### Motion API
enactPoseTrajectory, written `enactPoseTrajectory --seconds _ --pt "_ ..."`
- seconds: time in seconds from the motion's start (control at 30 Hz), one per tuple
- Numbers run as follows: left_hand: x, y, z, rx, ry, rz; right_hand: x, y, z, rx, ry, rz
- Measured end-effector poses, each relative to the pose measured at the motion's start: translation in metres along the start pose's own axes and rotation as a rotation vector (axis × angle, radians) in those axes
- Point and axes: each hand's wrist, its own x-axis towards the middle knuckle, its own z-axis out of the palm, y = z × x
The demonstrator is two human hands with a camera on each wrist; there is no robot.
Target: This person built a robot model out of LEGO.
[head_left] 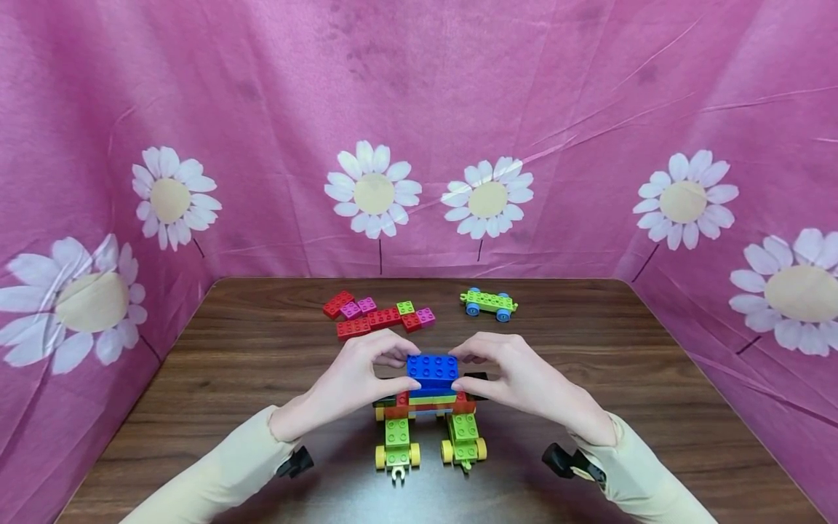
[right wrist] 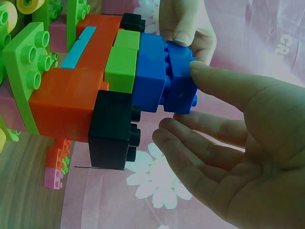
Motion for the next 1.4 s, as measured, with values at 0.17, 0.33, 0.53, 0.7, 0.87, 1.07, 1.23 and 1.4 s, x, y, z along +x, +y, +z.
enactPoseTrajectory --seconds 0.17,0.33,0.53,0.7,0.87,1.07,1.23,1.4 --pt "-0.0011 0.0004 0.0011 0.009 -0.004 0.017 0.0015 -0.0007 0.0016 -0.003 0.001 -0.016" --pt "-0.0028 0.0002 0.0022 0.029 -0.003 0.036 0.0022 -0.0022 0.0027 -0.004 -0.008 -0.014" --pt "-0.0035 -0.0003 0.0031 0.04 -0.012 0.03 0.0031 -0.0051 0.0029 0.018 -0.042 0.022" --pt "-0.0039 0.0002 0.0032 0.039 -0.032 0.001 0.0031 -0.0051 0.0023 0.026 -0.072 0.036" --pt "-0.0044 0.0013 0.0026 0.018 -0.057 -0.032 0.0031 -0.0042 0.0019 0.035 -0.079 0.034" --pt "-0.0038 0.0014 0.0031 0.012 -0.069 -0.041 0.004 -0.0037 0.0035 0.007 -0.07 0.001" --pt "-0.0031 0.0004 0.0043 0.012 -0.066 -0.021 0.0042 -0.0035 0.0055 0.005 -0.046 -0.028" --pt "-0.0031 -0.0009 0.0053 0.014 -0.063 -0.002 0.0044 -0.0042 0.0064 0.017 -0.038 -0.024"
